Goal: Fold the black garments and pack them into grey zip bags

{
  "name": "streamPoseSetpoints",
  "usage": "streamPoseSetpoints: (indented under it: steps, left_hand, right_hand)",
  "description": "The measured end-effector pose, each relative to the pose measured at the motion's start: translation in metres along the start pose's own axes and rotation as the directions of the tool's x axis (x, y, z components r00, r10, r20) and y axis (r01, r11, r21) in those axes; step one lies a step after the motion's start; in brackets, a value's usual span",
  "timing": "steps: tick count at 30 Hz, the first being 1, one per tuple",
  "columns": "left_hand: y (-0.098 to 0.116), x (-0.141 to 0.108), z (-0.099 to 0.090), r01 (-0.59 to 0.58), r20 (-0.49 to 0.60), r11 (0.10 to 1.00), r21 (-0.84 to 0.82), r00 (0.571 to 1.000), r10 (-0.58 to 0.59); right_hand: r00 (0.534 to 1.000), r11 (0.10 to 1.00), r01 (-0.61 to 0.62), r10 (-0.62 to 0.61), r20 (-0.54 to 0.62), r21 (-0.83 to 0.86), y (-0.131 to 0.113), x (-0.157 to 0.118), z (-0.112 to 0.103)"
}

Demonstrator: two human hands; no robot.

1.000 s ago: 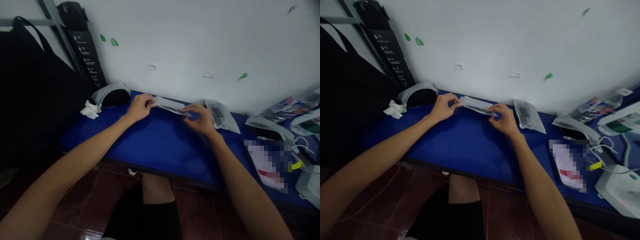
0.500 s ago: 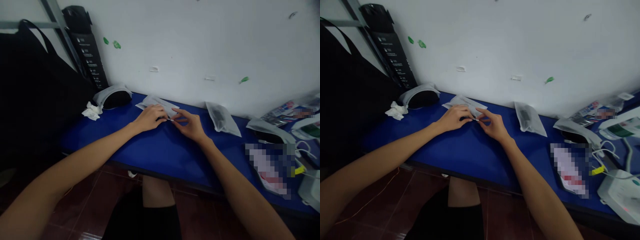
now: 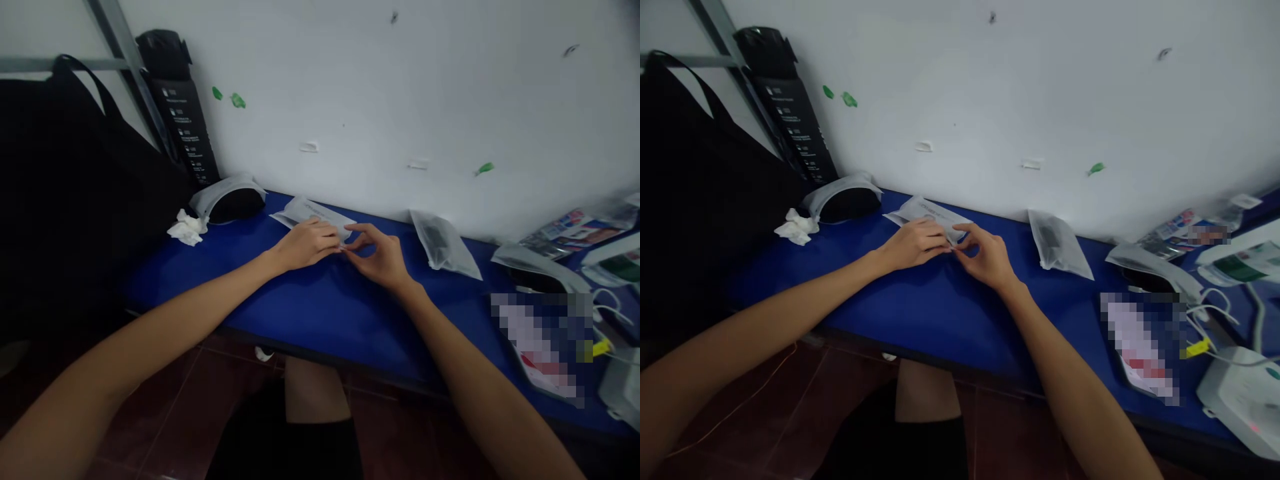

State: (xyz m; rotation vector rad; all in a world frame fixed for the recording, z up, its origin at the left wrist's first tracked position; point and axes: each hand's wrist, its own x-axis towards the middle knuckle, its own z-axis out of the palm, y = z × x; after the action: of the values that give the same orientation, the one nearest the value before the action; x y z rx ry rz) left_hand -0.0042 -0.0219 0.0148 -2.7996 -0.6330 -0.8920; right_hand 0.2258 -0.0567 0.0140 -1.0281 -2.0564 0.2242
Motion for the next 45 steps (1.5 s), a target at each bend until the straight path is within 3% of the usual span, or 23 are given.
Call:
streamPoseSetpoints:
  steps: [7, 15, 18, 24, 29, 34, 38, 45]
  left_hand:
    - [-0.028, -0.007, -0.014, 0.16, -0.076, 0.984, 0.082, 0.985, -0.154]
    - [-0.049, -0.017, -0.026, 0.329, -0.183, 0.944, 0.011, 0.929, -0.321]
    - [-0.05, -0.019, -0.025, 0.352, -0.173, 0.935, -0.034, 0.92, -0.352]
    - [-0.043, -0.018, -0.01, 0.31, -0.006, 0.951, -0.02, 0.951, -0.31]
    - [-0.031, -0.014, 0.001, 0.292, -0.061, 0.955, 0.043, 0.955, -0.289]
    - [-0.021, -0.01, -0.001, 0.242, -0.132, 0.969, 0.054, 0.963, -0.233]
    - [-0.017, -0.008, 0.002, 0.184, -0.152, 0.979, 0.083, 0.974, -0.17]
    - [-0.019, -0.01, 0.009, 0.093, -0.078, 0.993, 0.075, 0.993, -0.087]
  right_hand:
    - [0.966, 0.983, -0.157, 0.134, -0.222, -0.091, 0.019, 0.002, -0.032]
    - [0.933, 0.969, -0.234, 0.199, -0.3, -0.085, 0.05, -0.002, -0.043]
    - [0.959, 0.975, -0.209, 0.188, -0.214, -0.078, 0.049, -0.004, -0.041]
    - [0.997, 0.998, -0.055, 0.054, 0.059, 0.012, 0.03, -0.005, -0.028]
    - [0.977, 0.999, 0.021, -0.029, 0.21, 0.043, 0.013, -0.001, -0.016]
    - [0.994, 0.998, 0.001, 0.006, 0.109, -0.065, 0.011, 0.001, -0.008]
    - [0.995, 0.999, -0.032, 0.036, 0.095, -0.044, 0.011, 0.002, -0.006]
    - [0.993, 0.955, 0.096, -0.074, 0.09, -0.282, 0.01, 0.002, -0.007]
